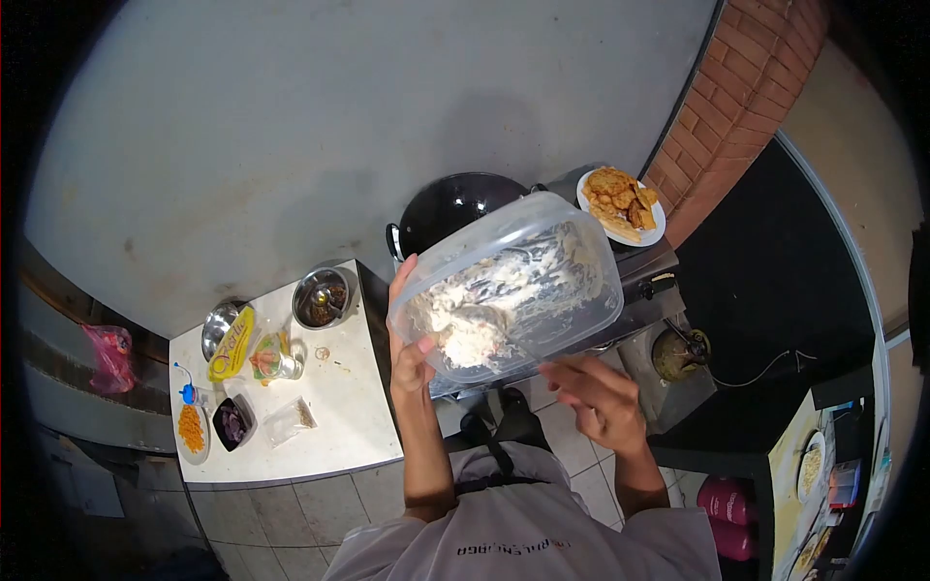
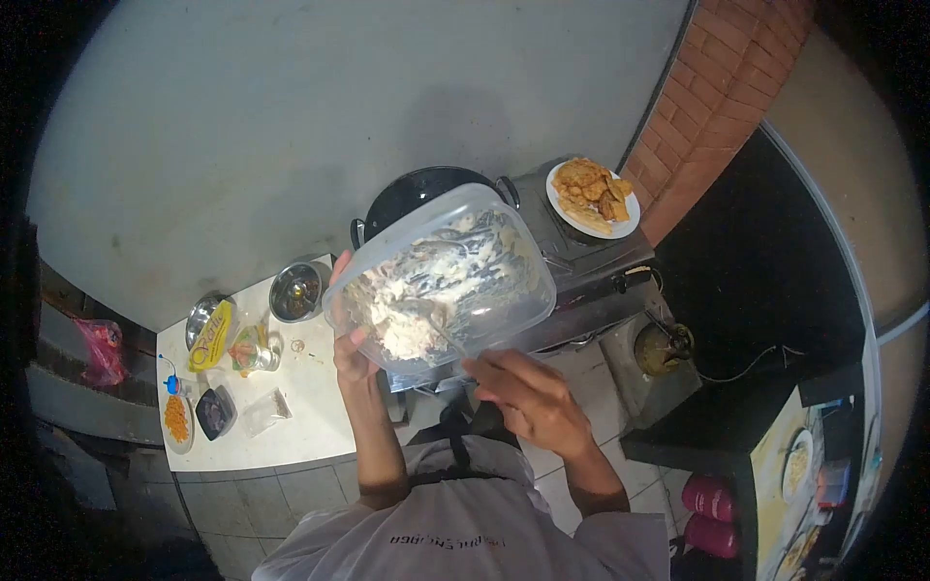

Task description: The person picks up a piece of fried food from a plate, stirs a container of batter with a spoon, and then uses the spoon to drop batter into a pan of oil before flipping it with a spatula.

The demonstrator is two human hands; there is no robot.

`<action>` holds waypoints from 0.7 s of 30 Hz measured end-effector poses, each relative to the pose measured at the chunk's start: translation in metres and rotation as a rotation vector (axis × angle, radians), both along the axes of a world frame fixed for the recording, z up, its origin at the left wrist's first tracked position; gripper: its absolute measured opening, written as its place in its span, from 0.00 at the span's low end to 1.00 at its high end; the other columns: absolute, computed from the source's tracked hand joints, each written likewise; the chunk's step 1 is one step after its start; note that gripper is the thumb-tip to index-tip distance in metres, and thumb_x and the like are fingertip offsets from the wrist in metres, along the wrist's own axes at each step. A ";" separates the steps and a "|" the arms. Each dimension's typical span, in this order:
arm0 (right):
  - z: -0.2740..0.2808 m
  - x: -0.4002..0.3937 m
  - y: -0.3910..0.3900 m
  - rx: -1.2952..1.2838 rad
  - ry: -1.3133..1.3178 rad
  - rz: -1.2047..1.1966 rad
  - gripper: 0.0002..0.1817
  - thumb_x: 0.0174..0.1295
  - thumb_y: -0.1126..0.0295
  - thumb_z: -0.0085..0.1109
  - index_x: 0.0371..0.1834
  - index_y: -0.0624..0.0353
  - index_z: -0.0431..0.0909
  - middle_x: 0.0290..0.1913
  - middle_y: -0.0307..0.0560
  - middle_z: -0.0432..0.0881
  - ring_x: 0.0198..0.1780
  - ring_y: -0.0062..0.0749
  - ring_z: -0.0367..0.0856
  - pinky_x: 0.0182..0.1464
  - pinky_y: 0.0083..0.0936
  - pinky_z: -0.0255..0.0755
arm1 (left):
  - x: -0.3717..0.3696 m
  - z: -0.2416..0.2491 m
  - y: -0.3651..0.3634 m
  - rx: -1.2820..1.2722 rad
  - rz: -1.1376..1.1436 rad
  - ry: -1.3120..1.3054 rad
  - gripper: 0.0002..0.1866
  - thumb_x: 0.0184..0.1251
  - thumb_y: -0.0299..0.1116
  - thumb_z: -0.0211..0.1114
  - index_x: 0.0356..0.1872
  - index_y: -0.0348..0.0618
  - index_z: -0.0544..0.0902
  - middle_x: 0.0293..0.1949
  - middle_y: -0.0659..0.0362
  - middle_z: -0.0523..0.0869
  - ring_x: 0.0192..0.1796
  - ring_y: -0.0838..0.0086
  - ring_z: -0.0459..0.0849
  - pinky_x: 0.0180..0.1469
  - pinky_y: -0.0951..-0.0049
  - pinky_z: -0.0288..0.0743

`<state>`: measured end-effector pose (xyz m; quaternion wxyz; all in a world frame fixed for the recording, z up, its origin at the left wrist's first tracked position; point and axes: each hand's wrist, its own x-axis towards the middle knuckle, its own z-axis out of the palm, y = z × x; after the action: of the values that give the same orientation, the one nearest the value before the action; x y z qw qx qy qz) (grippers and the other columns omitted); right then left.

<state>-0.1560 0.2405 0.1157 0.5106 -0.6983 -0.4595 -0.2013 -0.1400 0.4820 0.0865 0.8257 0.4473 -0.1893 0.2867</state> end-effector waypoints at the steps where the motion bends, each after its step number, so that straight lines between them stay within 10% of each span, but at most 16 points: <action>1: 0.000 0.000 0.002 -0.023 -0.048 -0.003 0.17 0.50 0.84 0.55 0.46 0.67 0.80 0.39 0.54 0.80 0.31 0.36 0.83 0.36 0.27 0.77 | -0.001 0.000 0.003 0.025 0.008 0.014 0.55 0.36 0.42 0.71 0.70 0.36 0.55 0.61 0.47 0.69 0.64 0.59 0.69 0.67 0.64 0.63; 6: 0.007 0.003 -0.010 0.122 -0.146 -0.059 0.13 0.67 0.74 0.48 0.36 0.74 0.79 0.34 0.58 0.81 0.28 0.35 0.82 0.31 0.26 0.76 | -0.002 -0.005 0.003 0.052 0.059 0.039 0.56 0.34 0.45 0.72 0.70 0.35 0.57 0.60 0.47 0.70 0.63 0.60 0.71 0.66 0.64 0.64; 21: -0.027 -0.003 0.011 0.246 0.241 -0.120 0.17 0.72 0.69 0.42 0.40 0.74 0.76 0.27 0.51 0.78 0.24 0.28 0.79 0.24 0.22 0.73 | -0.007 -0.011 -0.004 0.121 0.174 0.045 0.56 0.36 0.48 0.73 0.70 0.36 0.56 0.62 0.47 0.68 0.65 0.59 0.69 0.67 0.63 0.62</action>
<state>-0.1587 0.2519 0.0891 0.6306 -0.6757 -0.3247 -0.2011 -0.1470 0.4775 0.0756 0.7733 0.5172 -0.1482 0.3353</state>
